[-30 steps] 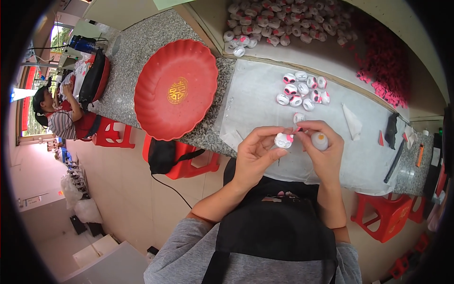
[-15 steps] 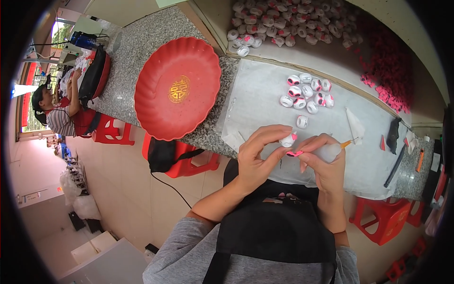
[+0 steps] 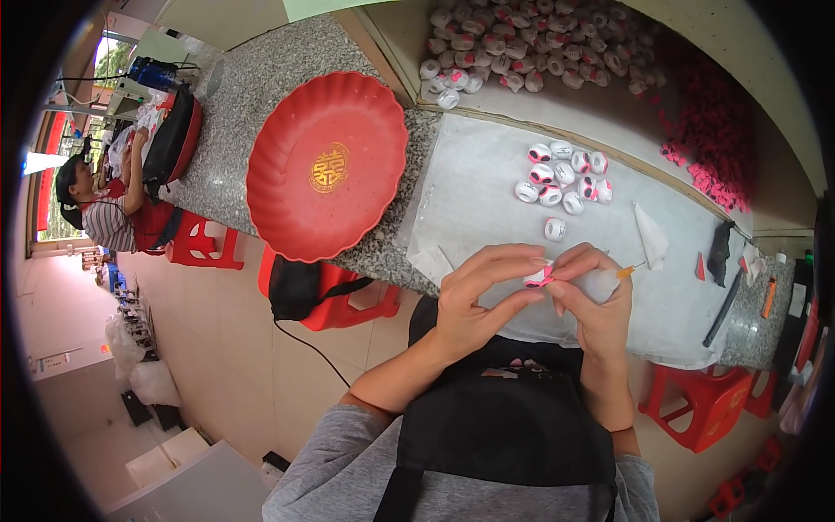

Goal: Applying glue to small toy components to assemble them.

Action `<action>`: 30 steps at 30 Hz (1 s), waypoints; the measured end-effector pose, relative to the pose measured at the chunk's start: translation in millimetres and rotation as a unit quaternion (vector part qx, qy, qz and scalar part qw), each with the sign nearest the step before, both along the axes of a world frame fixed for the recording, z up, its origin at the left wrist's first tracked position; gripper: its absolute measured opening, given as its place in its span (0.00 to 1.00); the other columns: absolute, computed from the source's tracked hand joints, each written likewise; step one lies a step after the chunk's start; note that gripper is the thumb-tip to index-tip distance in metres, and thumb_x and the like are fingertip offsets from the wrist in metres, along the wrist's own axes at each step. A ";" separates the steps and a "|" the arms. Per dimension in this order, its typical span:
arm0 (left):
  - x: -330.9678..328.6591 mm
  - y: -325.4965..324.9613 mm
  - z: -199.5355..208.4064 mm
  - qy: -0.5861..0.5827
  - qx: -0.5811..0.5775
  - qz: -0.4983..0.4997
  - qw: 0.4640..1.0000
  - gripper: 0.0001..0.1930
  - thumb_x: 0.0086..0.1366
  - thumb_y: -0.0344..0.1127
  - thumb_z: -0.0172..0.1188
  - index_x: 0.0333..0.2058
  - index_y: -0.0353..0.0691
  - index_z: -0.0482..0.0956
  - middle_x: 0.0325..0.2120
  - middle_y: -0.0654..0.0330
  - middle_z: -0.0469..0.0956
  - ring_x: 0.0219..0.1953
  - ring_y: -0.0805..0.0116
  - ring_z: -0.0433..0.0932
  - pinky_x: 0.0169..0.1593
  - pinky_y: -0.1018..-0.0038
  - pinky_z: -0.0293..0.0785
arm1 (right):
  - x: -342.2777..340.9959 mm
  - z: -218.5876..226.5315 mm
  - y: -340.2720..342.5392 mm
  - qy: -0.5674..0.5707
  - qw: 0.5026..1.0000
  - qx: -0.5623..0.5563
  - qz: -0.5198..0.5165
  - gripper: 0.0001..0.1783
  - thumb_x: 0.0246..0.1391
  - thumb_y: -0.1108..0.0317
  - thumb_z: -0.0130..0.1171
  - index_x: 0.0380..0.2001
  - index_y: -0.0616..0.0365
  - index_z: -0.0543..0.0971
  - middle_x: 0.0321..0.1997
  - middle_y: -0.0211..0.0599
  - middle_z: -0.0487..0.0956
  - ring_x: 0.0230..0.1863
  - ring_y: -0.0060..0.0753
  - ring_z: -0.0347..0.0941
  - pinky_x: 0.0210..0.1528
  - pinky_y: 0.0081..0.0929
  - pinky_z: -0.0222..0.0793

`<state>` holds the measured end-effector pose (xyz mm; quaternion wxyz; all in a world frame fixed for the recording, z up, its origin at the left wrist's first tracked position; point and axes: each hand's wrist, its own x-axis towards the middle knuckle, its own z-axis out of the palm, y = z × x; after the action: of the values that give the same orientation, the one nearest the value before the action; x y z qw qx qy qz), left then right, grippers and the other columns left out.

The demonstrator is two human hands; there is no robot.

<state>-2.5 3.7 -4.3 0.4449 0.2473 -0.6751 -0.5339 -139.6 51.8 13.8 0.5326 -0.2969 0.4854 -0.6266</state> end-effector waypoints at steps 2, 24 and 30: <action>0.0 0.3 -0.9 0.009 0.003 -0.010 1.000 0.15 0.44 0.19 0.55 0.35 0.32 0.69 0.37 0.49 0.68 0.40 0.63 0.68 0.42 0.75 0.65 | 0.3 -4.6 1.6 0.037 0.999 -0.015 0.001 0.06 0.32 0.83 0.54 0.18 0.65 0.69 0.24 0.37 0.66 0.18 0.19 0.61 0.15 0.11 0.56; 6.3 3.3 -3.5 0.121 0.128 -0.066 0.982 0.12 0.50 0.23 0.52 0.35 0.32 0.70 0.36 0.52 0.70 0.41 0.63 0.68 0.44 0.73 0.63 | 7.7 -6.5 0.9 -0.008 0.997 -0.034 0.074 0.14 0.34 0.77 0.60 0.30 0.62 0.72 0.20 0.27 0.69 0.22 0.13 0.61 0.22 0.10 0.56; 8.7 -1.4 -7.9 0.105 0.106 -0.067 0.987 0.10 0.51 0.26 0.52 0.35 0.33 0.69 0.34 0.54 0.71 0.40 0.65 0.69 0.52 0.66 0.54 | 10.5 -11.1 -0.3 -0.027 0.997 -0.020 0.072 0.14 0.34 0.76 0.60 0.30 0.62 0.72 0.19 0.28 0.70 0.19 0.13 0.61 0.20 0.11 0.56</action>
<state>6.3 2.3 -12.2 0.4484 0.1897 -0.5793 -0.6537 -129.2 51.4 2.7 0.5830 -0.3246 0.4357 -0.6041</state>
